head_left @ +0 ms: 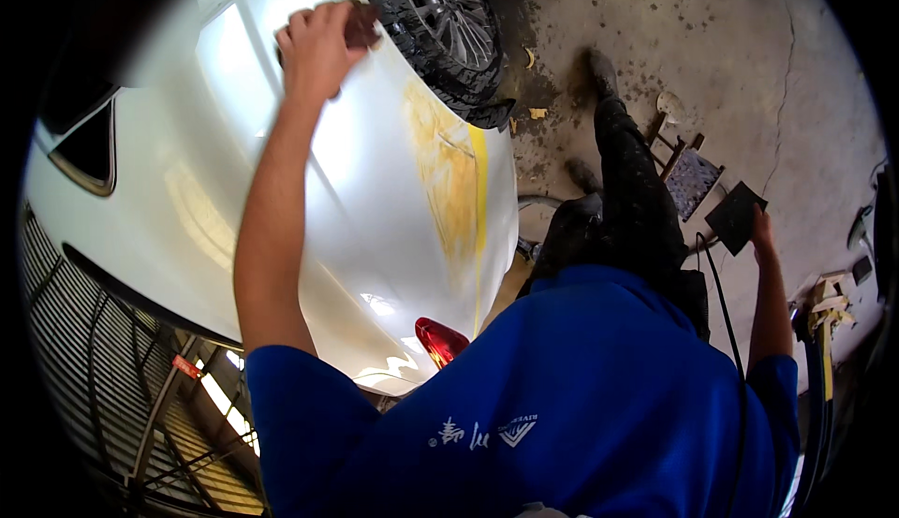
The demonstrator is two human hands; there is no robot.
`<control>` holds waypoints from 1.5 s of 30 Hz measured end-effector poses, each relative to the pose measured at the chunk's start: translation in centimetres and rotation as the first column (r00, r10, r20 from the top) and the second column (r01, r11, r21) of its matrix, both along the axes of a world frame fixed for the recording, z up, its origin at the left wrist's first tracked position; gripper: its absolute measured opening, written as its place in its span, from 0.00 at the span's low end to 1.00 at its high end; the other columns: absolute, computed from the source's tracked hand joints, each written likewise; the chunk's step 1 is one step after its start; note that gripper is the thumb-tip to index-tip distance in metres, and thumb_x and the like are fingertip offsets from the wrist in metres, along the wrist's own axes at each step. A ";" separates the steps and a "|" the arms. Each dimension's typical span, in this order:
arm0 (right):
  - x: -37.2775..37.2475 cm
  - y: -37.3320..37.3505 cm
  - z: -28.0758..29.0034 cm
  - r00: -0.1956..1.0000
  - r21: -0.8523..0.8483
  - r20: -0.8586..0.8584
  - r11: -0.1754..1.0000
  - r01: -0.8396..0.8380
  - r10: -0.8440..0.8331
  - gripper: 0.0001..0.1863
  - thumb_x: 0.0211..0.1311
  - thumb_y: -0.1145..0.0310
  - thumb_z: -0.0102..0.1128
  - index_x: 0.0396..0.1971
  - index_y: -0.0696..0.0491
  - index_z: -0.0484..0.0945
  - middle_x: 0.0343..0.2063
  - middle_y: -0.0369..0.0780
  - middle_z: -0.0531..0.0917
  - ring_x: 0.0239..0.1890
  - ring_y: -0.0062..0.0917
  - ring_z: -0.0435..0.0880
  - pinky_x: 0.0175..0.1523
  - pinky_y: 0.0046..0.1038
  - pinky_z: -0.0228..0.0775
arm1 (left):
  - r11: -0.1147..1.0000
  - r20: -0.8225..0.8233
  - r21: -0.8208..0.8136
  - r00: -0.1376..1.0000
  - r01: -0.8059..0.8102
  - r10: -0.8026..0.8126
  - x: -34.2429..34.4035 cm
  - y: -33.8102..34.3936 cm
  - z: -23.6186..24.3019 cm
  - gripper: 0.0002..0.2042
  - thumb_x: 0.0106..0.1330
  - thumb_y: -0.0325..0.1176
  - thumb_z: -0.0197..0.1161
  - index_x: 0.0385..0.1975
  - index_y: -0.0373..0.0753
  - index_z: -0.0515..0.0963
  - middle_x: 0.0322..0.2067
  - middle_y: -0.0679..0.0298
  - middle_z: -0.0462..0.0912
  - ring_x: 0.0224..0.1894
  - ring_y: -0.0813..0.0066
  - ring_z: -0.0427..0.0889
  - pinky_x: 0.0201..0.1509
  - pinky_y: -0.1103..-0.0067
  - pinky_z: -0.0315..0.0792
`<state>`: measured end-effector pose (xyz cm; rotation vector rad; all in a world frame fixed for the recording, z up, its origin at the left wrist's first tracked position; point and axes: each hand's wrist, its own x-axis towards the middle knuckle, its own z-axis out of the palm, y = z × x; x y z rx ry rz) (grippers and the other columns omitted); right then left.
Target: The person sands the rear quarter panel of a white car using a sanding block and a cloth. They repeatedly dip the sanding block into a yellow bucket of water and wipe the panel while working around the taillight and wheel arch.
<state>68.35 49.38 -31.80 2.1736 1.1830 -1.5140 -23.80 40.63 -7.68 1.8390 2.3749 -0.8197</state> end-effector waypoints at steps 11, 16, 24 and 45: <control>-2.3 -6.0 -1.4 0.965 0.195 -0.135 0.961 -0.196 0.224 0.29 0.79 0.45 0.49 0.50 0.60 0.82 0.38 0.42 0.86 0.42 0.27 0.81 0.48 0.35 0.74 | 0.995 0.194 -0.093 0.981 0.042 -0.024 27.8 -38.3 4.3 0.21 0.55 0.39 0.72 0.49 0.49 0.77 0.51 0.69 0.77 0.55 0.65 0.74 0.57 0.64 0.66; -3.3 -11.0 3.1 0.945 0.154 -0.020 0.935 -0.319 0.326 0.28 0.77 0.43 0.50 0.40 0.57 0.82 0.28 0.40 0.82 0.28 0.25 0.80 0.31 0.32 0.72 | 0.981 0.252 -0.193 0.965 -0.021 0.070 39.2 -52.2 4.3 0.12 0.64 0.36 0.62 0.47 0.47 0.78 0.46 0.66 0.76 0.52 0.68 0.74 0.56 0.68 0.65; 3.9 -3.8 7.6 0.917 0.336 0.105 0.854 -0.397 0.385 0.29 0.75 0.41 0.52 0.44 0.56 0.82 0.32 0.38 0.82 0.32 0.27 0.82 0.32 0.35 0.75 | 0.941 0.532 0.047 0.805 -0.335 0.260 45.7 -50.5 1.5 0.23 0.53 0.37 0.75 0.50 0.46 0.78 0.49 0.64 0.77 0.54 0.57 0.73 0.58 0.59 0.64; -14.4 16.4 5.8 0.847 0.355 -0.025 0.797 -0.490 0.532 0.19 0.74 0.57 0.49 0.45 0.59 0.78 0.37 0.50 0.83 0.44 0.44 0.83 0.50 0.43 0.72 | 0.076 0.920 -0.388 -0.381 -0.918 0.095 27.6 -6.8 4.6 0.25 0.67 0.40 0.70 0.60 0.36 0.73 0.56 0.61 0.81 0.60 0.72 0.79 0.64 0.75 0.71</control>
